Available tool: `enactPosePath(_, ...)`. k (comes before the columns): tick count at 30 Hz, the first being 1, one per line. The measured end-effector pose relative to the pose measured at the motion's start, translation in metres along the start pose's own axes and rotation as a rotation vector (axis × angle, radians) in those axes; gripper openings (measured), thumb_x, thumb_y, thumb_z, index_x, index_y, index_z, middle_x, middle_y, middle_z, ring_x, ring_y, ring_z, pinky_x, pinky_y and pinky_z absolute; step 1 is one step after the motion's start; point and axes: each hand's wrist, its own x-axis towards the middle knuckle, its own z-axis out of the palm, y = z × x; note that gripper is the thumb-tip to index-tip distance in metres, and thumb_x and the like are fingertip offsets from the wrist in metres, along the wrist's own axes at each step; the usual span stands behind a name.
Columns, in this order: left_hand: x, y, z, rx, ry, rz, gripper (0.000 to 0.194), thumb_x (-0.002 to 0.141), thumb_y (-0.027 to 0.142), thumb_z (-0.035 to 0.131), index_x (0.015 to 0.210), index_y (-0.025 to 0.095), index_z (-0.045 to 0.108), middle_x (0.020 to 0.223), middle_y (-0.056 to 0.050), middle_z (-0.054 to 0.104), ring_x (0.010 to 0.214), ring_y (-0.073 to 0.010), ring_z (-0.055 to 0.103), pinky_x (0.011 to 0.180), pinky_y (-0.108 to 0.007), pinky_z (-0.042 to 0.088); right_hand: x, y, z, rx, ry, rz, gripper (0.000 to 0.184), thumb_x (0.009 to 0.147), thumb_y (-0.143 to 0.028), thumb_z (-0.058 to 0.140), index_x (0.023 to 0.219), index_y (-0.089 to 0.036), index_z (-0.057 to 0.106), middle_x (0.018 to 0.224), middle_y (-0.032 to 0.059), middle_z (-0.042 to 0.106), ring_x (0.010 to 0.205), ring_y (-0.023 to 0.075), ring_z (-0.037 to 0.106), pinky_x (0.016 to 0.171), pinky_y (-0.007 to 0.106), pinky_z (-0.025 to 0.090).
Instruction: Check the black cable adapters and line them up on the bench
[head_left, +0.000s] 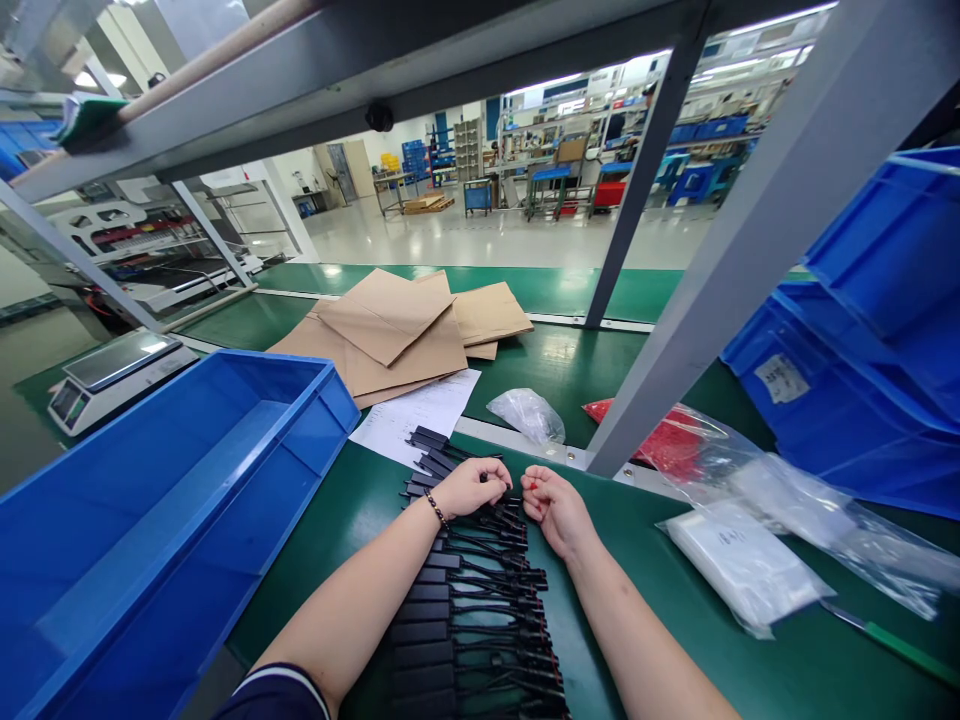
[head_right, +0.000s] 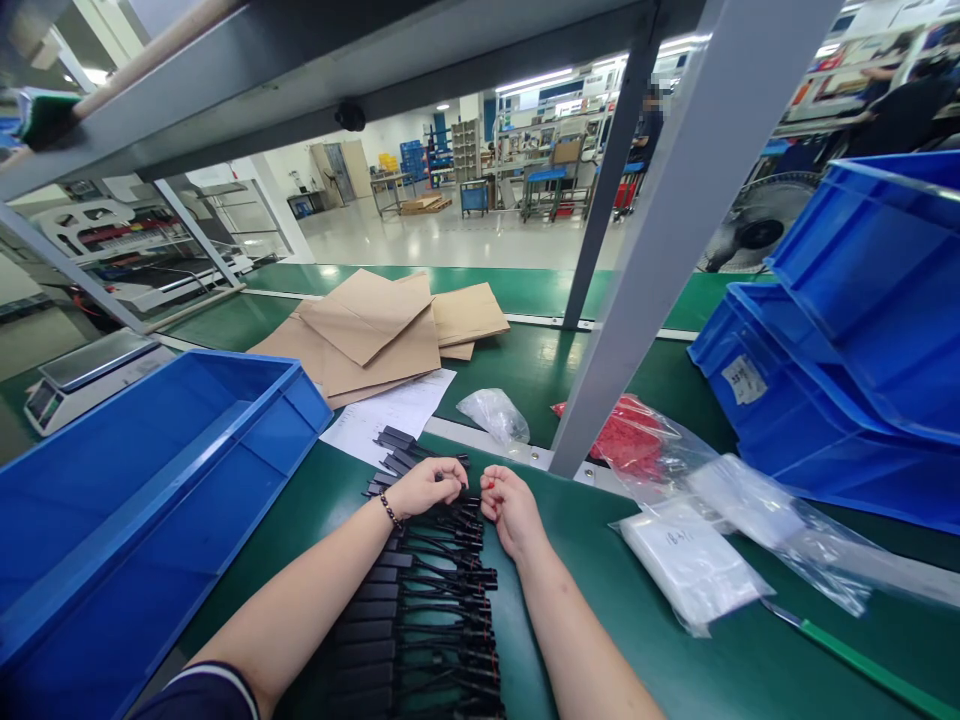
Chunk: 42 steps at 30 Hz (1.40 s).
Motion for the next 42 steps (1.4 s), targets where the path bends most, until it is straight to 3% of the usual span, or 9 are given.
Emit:
enactPosePath(2, 0.001, -0.002, 0.0, 0.002, 0.015, 0.003, 0.011, 0.072, 0.019, 0.044, 0.073, 0.013, 0.052, 0.051, 0.004, 0.046, 0.048, -0.0054, 0.039, 0.051, -0.018, 0.032, 0.003, -0.001, -0.004, 0.053, 0.027, 0.002, 0.019, 0.055, -0.018, 0.06, 0.069, -0.017, 0.049, 0.061, -0.0035, 0.048, 0.04, 0.0022, 0.031, 0.034, 0.015, 0.022)
enactPosePath(6, 0.001, -0.003, -0.001, 0.004, 0.048, 0.018, 0.02, 0.077, 0.028, 0.041, 0.082, 0.013, 0.054, 0.062, 0.001, 0.052, 0.052, -0.0065, 0.043, 0.054, -0.02, 0.035, 0.006, -0.001, -0.008, 0.109, 0.06, 0.008, 0.02, 0.059, -0.023, 0.063, 0.074, -0.016, 0.053, 0.058, -0.0031, 0.049, 0.036, 0.0002, 0.024, 0.03, 0.014, 0.016)
enactPosePath(10, 0.001, 0.0, -0.002, 0.036, 0.111, 0.065, 0.023, 0.077, 0.033, 0.043, 0.078, 0.014, 0.057, 0.077, -0.003, 0.055, 0.074, -0.0107, 0.049, 0.071, -0.023, 0.037, 0.006, 0.0, -0.009, 0.132, 0.061, -0.001, 0.019, 0.063, -0.028, 0.065, 0.072, -0.015, 0.054, 0.056, -0.004, 0.048, 0.035, -0.0009, 0.02, 0.029, 0.013, 0.013)
enactPosePath(13, 0.0, 0.002, -0.003, 0.06, 0.115, 0.062, 0.022, 0.073, 0.035, 0.049, 0.071, 0.014, 0.056, 0.064, 0.001, 0.051, 0.063, -0.0091, 0.045, 0.066, -0.022, 0.036, 0.005, -0.001, -0.01, 0.141, 0.046, -0.007, 0.019, 0.06, -0.025, 0.067, 0.071, -0.015, 0.055, 0.055, -0.0043, 0.048, 0.036, -0.0006, 0.023, 0.03, 0.013, 0.014)
enactPosePath(16, -0.001, 0.001, -0.003, 0.024, 0.082, 0.05, 0.021, 0.068, 0.032, 0.057, 0.079, 0.014, 0.053, 0.059, 0.004, 0.045, 0.055, -0.0067, 0.04, 0.059, -0.021, 0.034, 0.005, -0.001, -0.012, 0.132, 0.021, 0.005, 0.022, 0.058, -0.021, 0.068, 0.075, -0.015, 0.056, 0.058, -0.0026, 0.052, 0.037, -0.0004, 0.023, 0.03, 0.013, 0.014)
enactPosePath(22, 0.002, -0.004, -0.004, -0.084, 0.048, 0.04, 0.012, 0.075, 0.02, 0.039, 0.085, 0.015, 0.043, 0.063, 0.002, 0.047, 0.059, -0.0078, 0.044, 0.059, -0.021, 0.036, 0.002, -0.002, -0.008, 0.102, -0.028, 0.005, 0.017, 0.063, -0.024, 0.065, 0.063, -0.015, 0.051, 0.068, 0.0034, 0.059, 0.038, -0.0003, 0.021, 0.031, 0.014, 0.012)
enactPosePath(29, 0.002, -0.009, 0.0, -0.005, 0.079, 0.026, 0.011, 0.072, 0.02, 0.046, 0.082, 0.015, 0.048, 0.061, 0.002, 0.05, 0.058, -0.0073, 0.046, 0.061, -0.021, 0.037, -0.001, -0.005, -0.003, 0.057, -0.053, -0.03, 0.017, 0.066, -0.027, 0.064, 0.064, -0.016, 0.051, 0.055, -0.0043, 0.048, 0.037, -0.0004, 0.019, 0.033, 0.015, 0.011)
enactPosePath(34, 0.004, -0.01, 0.001, 0.008, 0.076, 0.008, 0.011, 0.072, 0.02, 0.046, 0.081, 0.014, 0.05, 0.061, 0.002, 0.052, 0.055, -0.0073, 0.048, 0.058, -0.021, 0.038, -0.002, -0.002, -0.001, 0.01, -0.053, -0.031, 0.018, 0.065, -0.028, 0.064, 0.074, -0.015, 0.056, 0.061, -0.0015, 0.054, 0.037, -0.0005, 0.019, 0.034, 0.016, 0.01)
enactPosePath(42, 0.004, -0.01, 0.001, -0.019, 0.092, -0.016, 0.009, 0.071, 0.021, 0.049, 0.076, 0.015, 0.047, 0.061, 0.003, 0.051, 0.054, -0.0072, 0.051, 0.055, -0.02, 0.039, -0.004, -0.002, 0.003, -0.041, -0.073, -0.018, 0.02, 0.066, -0.031, 0.064, 0.062, -0.015, 0.052, 0.044, -0.0078, 0.038, 0.036, 0.0, 0.015, 0.034, 0.017, 0.008)
